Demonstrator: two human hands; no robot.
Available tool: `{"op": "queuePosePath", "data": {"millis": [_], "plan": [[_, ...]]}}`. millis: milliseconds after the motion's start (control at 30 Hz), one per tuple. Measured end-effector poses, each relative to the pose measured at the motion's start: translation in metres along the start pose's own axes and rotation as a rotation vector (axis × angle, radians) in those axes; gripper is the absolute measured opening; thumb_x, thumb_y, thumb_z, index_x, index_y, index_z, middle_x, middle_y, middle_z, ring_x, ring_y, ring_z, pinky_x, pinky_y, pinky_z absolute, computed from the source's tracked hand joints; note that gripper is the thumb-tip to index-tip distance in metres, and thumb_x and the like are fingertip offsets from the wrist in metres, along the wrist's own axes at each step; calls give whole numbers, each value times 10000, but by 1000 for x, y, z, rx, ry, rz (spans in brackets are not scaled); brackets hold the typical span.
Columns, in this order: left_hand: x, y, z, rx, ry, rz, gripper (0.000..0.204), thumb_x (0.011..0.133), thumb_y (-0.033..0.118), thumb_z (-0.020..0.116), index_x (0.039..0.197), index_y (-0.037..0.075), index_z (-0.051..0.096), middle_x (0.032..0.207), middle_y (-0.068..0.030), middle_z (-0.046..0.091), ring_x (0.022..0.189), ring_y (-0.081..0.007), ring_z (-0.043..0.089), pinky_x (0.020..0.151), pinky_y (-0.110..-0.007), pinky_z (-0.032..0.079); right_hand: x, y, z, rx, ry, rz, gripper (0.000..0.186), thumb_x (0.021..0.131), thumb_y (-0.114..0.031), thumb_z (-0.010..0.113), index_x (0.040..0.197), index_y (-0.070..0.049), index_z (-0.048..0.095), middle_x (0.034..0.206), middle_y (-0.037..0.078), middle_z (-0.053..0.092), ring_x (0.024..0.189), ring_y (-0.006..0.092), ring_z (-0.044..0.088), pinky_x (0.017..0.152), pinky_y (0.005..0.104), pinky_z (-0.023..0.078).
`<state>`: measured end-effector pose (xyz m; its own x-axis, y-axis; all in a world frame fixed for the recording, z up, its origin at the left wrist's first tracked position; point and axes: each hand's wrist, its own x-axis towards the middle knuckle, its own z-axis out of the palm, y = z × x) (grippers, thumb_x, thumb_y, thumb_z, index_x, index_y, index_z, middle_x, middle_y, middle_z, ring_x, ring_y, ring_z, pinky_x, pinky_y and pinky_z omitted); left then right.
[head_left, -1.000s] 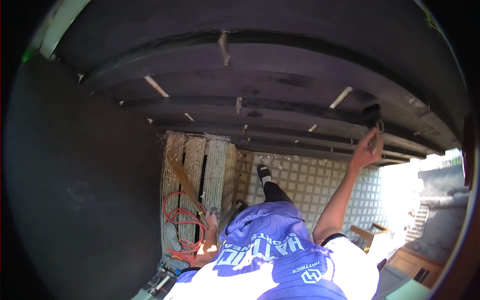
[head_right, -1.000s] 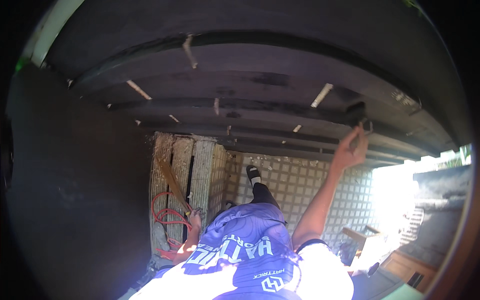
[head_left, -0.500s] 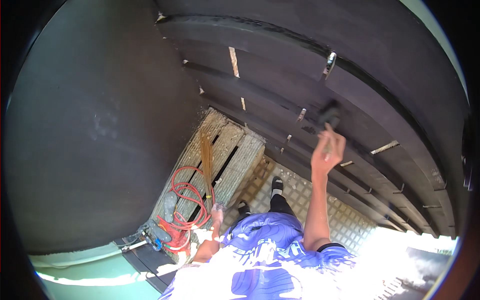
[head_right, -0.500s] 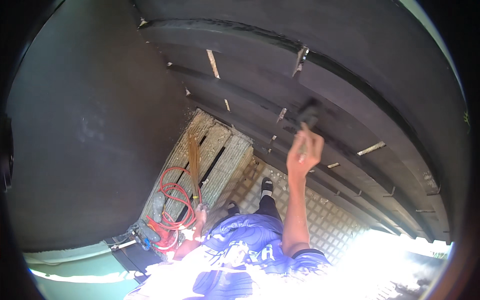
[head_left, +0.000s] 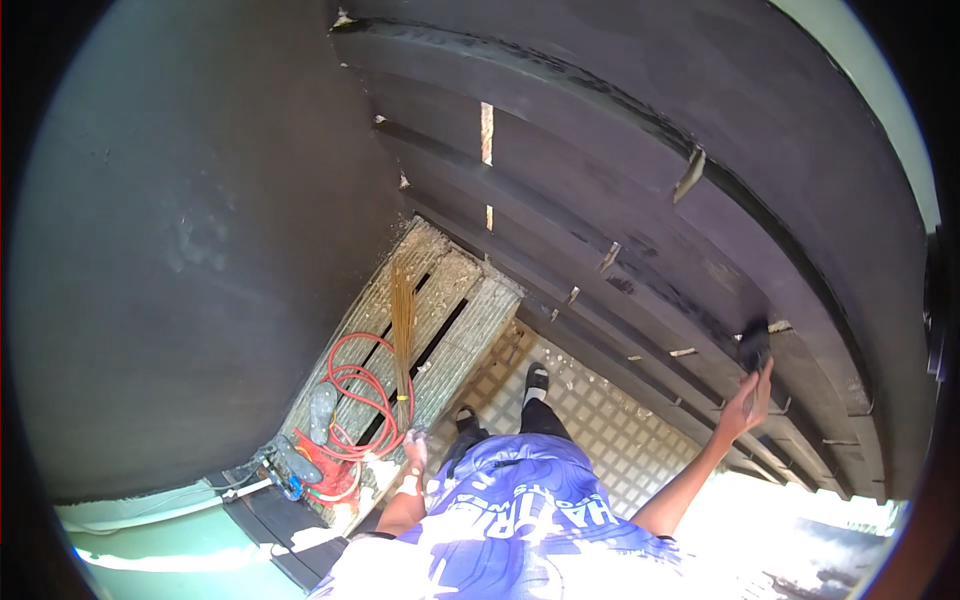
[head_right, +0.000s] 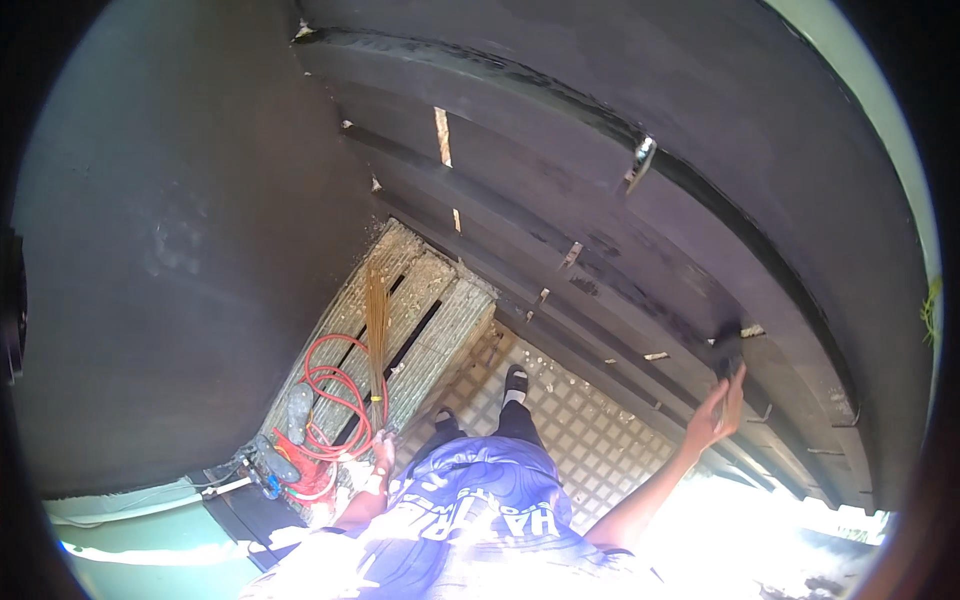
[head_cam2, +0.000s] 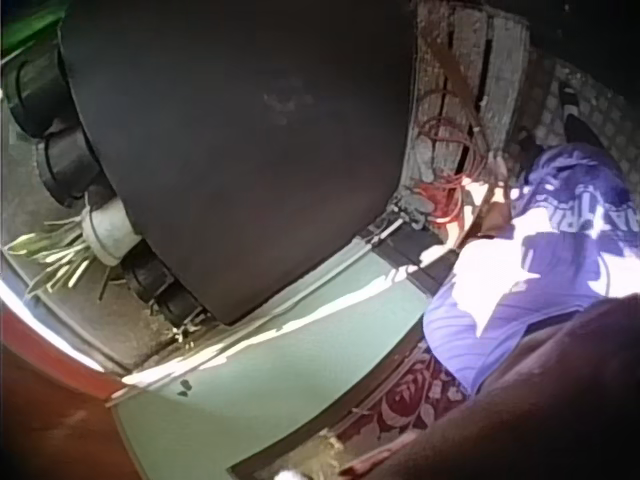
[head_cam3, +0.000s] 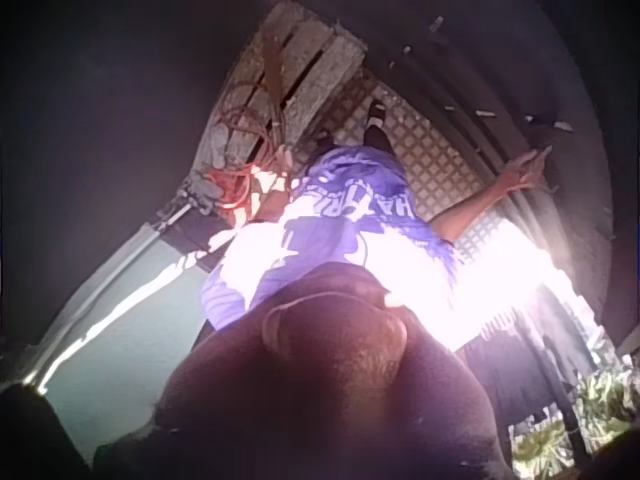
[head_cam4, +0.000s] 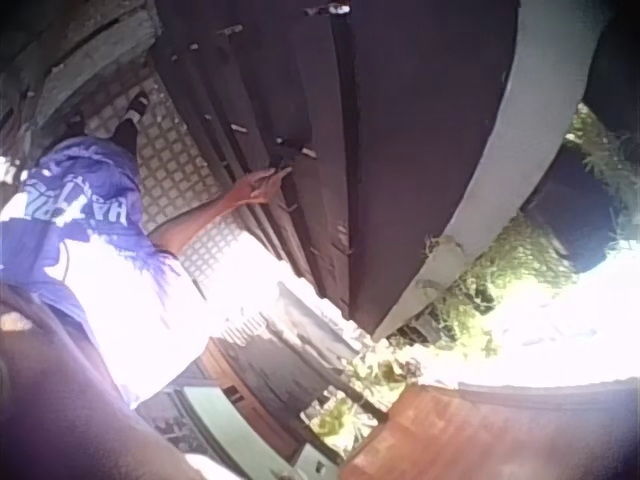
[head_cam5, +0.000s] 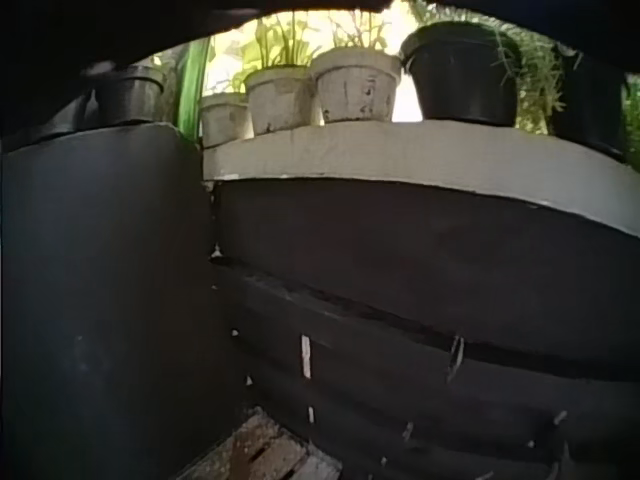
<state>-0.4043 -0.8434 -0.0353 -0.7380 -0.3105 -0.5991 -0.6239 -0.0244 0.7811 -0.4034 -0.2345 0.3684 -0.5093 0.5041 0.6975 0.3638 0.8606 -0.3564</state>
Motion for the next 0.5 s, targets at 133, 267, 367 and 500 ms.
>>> {"op": "queuePosePath", "data": {"millis": [133, 267, 367, 500], "plan": [[1, 6, 7, -97, 60, -71, 318, 912, 59, 516, 1222, -12, 516, 1039, -119, 655, 789, -211, 670, 626, -302, 538, -6, -40, 21, 132, 247, 413, 302, 971, -155, 563, 1217, 10, 620, 1096, 184, 663, 823, 245, 666, 660, 353, 524], [3, -16, -11, -5, 189, 123, 284, 909, 69, 540, 1185, -1, 549, 945, -66, 647, 755, -135, 624, 592, -266, 497, -4, -98, 93, -67, 119, 3, 170, 955, -119, 565, 1013, 8, 662, 845, 149, 617, 739, 303, 620, 630, 403, 499], [-9, -10, -15, 179, 237, 66, 260, 865, 72, 601, 1123, 35, 608, 997, -75, 668, 798, -164, 653, 684, -291, 521, 2, -181, 147, 205, 32, -89, 98, 908, -53, 598, 961, -19, 674, 815, 144, 598, 748, 318, 606, 652, 425, 489], [-47, 27, -13, 498, 250, 110, 378, 833, 109, 647, 1196, 20, 590, 1083, -193, 666, 960, -283, 667, 866, -350, 499, 23, -302, 215, 620, -111, -334, 211, 880, -25, 639, 1082, -70, 679, 968, 143, 619, 833, 293, 641, 737, 387, 523]]}}
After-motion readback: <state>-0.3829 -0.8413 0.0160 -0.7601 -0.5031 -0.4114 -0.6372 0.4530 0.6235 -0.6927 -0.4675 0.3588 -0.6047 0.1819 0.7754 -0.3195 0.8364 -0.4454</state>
